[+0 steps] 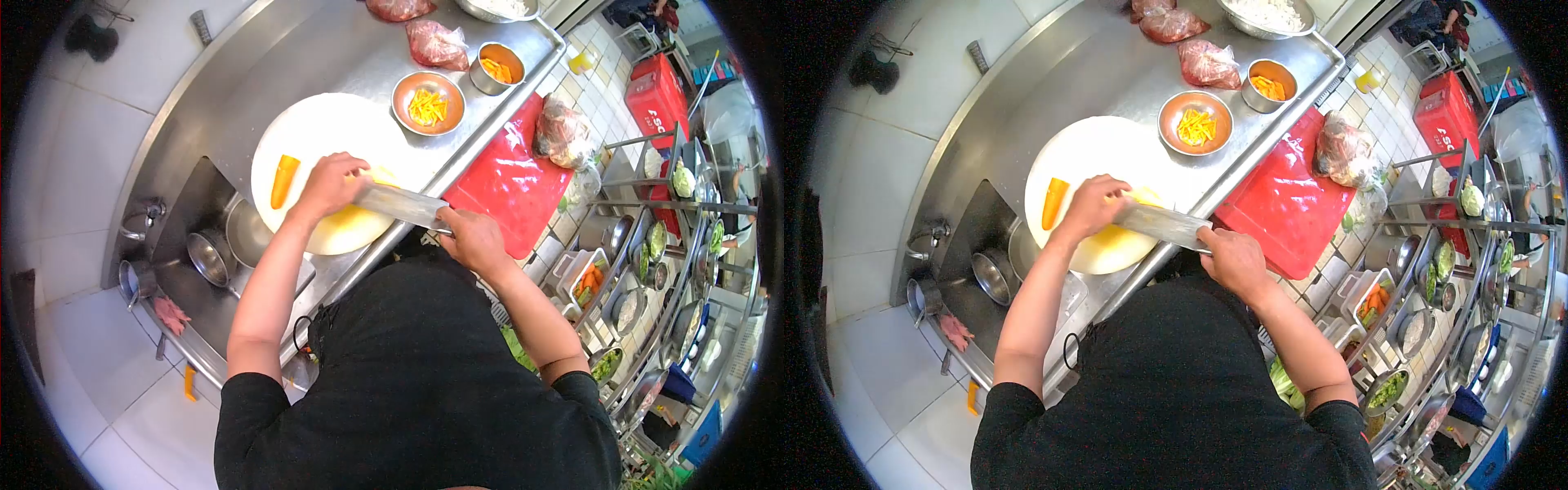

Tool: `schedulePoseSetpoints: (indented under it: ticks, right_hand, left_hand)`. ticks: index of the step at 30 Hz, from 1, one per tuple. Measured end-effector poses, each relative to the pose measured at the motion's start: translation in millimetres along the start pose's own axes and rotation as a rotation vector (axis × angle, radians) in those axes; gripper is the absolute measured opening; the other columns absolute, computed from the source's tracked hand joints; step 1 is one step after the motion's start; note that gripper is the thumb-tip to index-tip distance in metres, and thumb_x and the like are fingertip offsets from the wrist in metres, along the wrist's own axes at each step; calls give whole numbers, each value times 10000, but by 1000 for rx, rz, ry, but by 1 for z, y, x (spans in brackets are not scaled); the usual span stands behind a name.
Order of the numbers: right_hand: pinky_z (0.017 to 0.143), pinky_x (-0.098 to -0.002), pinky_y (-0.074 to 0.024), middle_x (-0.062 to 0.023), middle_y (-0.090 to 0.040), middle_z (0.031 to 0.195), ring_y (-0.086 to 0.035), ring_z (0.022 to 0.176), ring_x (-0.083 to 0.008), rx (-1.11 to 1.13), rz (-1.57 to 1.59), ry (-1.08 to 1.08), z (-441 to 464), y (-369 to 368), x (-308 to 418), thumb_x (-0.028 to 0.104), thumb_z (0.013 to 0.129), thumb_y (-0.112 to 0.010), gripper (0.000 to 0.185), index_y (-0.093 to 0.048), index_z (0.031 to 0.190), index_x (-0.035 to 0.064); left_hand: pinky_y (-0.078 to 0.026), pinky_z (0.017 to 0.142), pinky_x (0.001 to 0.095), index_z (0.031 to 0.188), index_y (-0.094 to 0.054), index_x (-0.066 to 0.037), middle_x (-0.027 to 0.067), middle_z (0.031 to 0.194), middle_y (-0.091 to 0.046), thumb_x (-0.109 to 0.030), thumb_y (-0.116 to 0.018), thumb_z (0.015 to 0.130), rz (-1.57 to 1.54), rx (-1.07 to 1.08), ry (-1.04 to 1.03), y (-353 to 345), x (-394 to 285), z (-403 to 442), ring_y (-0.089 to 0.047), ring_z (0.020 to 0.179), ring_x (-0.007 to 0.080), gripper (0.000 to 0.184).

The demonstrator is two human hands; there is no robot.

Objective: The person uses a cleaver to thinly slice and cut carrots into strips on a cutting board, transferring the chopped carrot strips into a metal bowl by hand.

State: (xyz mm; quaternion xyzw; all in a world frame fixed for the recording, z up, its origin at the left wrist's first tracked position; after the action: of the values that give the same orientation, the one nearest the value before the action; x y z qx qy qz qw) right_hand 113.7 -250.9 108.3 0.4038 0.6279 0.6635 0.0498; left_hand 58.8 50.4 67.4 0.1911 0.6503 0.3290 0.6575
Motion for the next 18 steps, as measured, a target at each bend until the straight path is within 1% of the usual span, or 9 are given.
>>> schedulePoseSetpoints:
  ticks: [1,5,7,8,10,11,13,15,18]
  right_hand:
    - [755,-529,-568,-156,-716,905,-728,872,-390,-7,-7,25,1,0,2,174,875,-751,282,-641,1121,91]
    - [765,-518,-556,-127,-707,880,-725,886,-375,-6,-40,97,5,6,9,153,832,-787,308,-639,1096,97]
    - [769,-521,-550,-127,-702,875,-721,886,-379,2,-55,102,-1,8,9,156,831,-792,307,-634,1088,96]
    - [774,-523,-545,-126,-697,869,-718,887,-383,14,-74,118,-3,9,10,159,831,-796,306,-629,1080,95]
    - [781,-526,-542,-126,-693,869,-715,892,-383,33,-71,128,-11,15,10,162,833,-796,306,-626,1079,96]
    - [788,-529,-540,-127,-690,869,-712,897,-384,51,-72,141,-15,19,9,166,836,-796,305,-622,1077,96]
    - [790,-532,-542,-129,-698,889,-714,908,-387,83,-52,134,-23,32,6,166,840,-792,303,-625,1084,100]
    - [792,-536,-545,-132,-706,910,-716,919,-389,109,-34,126,-34,43,1,166,843,-789,301,-628,1090,103]
    - [799,-530,-563,-153,-757,965,-735,956,-393,187,52,-51,-49,54,-14,156,846,-771,275,-685,1106,125]
  left_hand:
    - [-561,912,406,1053,-803,-45,125,956,-746,-132,-766,901,9,144,-14,-10,-7,3,-710,919,301,179]
    - [-561,910,430,1055,-804,-44,114,936,-746,-138,-789,897,77,227,-47,-41,-1,14,-713,927,314,184]
    - [-557,927,451,1094,-805,-60,127,1028,-755,-181,-804,878,166,186,-13,-42,2,19,-710,1005,342,247]
    - [-557,927,451,1094,-805,-60,127,1028,-755,-181,-804,878,167,190,-14,-45,2,19,-710,1005,342,247]
    - [-556,943,458,1091,-805,-58,137,1066,-745,-172,-794,885,178,-63,-272,-37,-14,17,-702,1042,344,236]
    - [-556,943,458,1091,-805,-58,137,1066,-745,-172,-794,885,179,-61,-269,-35,-13,18,-702,1042,344,236]
    - [-545,1021,442,1176,-794,-40,163,1153,-738,-105,-768,899,170,214,-246,-40,-8,23,-688,1112,349,285]
    - [-551,1008,454,1159,-793,-35,157,1129,-741,-113,-764,902,207,288,-227,-38,-8,19,-693,1098,355,271]
    - [-566,966,474,1095,-786,-24,150,1076,-746,-134,-735,915,284,397,-193,-39,-3,11,-704,1060,370,217]
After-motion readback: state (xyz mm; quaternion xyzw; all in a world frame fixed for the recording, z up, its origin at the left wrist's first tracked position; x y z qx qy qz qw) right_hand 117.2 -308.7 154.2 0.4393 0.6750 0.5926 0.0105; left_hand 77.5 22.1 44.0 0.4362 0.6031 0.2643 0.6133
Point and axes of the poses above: each hand's wrist, its own z-axis towards the middle knuckle, its own y-axis out of the back of the hand, x = y × z, the point moved 4 cm from there along z, towards the middle knuckle
